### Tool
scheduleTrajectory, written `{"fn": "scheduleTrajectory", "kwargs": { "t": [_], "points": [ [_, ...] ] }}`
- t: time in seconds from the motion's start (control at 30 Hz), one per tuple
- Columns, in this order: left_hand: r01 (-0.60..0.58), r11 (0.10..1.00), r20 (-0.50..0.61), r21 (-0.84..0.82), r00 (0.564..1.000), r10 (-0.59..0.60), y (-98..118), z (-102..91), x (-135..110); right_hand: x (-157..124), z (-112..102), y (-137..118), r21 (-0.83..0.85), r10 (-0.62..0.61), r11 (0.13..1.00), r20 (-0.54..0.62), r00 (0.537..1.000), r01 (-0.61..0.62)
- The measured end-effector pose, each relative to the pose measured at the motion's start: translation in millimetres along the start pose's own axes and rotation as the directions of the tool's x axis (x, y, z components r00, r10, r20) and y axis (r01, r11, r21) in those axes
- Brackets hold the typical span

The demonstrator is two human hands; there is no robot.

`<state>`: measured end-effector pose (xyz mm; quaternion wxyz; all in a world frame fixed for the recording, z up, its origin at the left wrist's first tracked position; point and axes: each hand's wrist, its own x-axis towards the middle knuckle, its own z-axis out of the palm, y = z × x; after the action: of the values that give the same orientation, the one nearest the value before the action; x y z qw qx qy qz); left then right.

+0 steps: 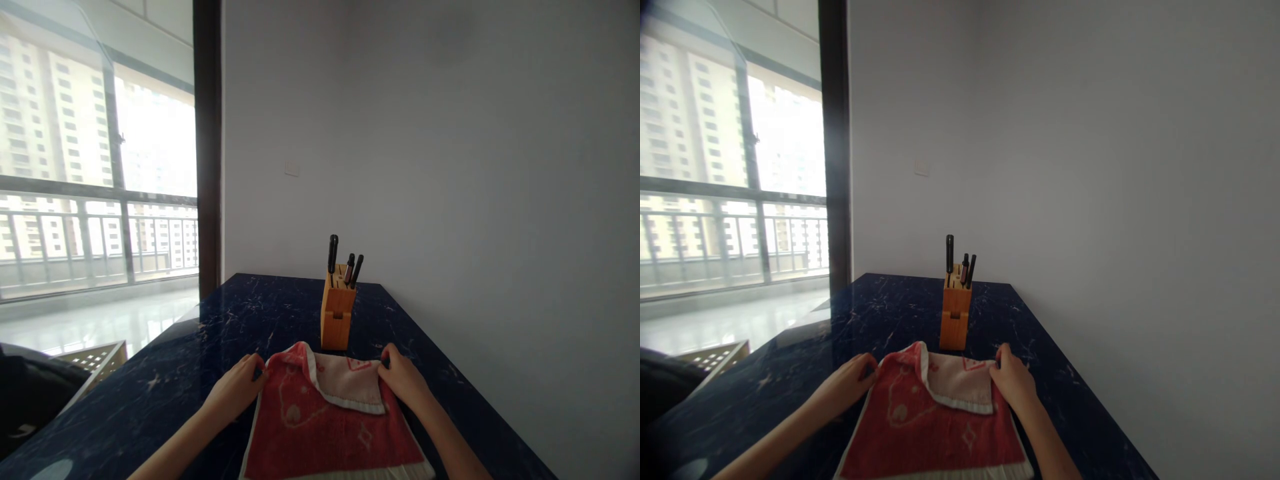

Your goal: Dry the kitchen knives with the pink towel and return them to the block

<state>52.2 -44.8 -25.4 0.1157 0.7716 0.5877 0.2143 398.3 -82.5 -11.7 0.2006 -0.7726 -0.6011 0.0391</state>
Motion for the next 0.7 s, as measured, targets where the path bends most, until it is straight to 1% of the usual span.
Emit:
{"fn": "scheduleTrajectory", "kwargs": {
  "t": [0.1, 0.3, 0.57, 0.7],
  "points": [
    [-0.014, 1.000, -0.006, -0.013, 1.000, 0.014, -1.7, 2.8, 2.2, -1.8, -0.2, -3.7, 0.033, -0.036, 0.999, -0.024, 0.999, 0.037],
    [-0.027, 0.999, -0.032, -0.024, 0.999, 0.026, -4.0, 2.4, 2.2, -3.2, 1.5, -5.6, 0.092, -0.085, 0.992, 0.011, 0.996, 0.084],
    [-0.035, 0.999, 0.041, 0.033, 0.999, 0.034, -6.8, 3.9, 1.7, -4.3, 6.1, -9.5, 0.138, -0.142, 0.982, 0.077, 0.987, 0.130],
    [-0.051, 0.998, 0.024, 0.036, 0.998, 0.050, -4.4, 3.0, 0.4, -3.7, 8.1, -8.3, 0.146, -0.150, 0.980, 0.090, 0.985, 0.136]
  ]
}}
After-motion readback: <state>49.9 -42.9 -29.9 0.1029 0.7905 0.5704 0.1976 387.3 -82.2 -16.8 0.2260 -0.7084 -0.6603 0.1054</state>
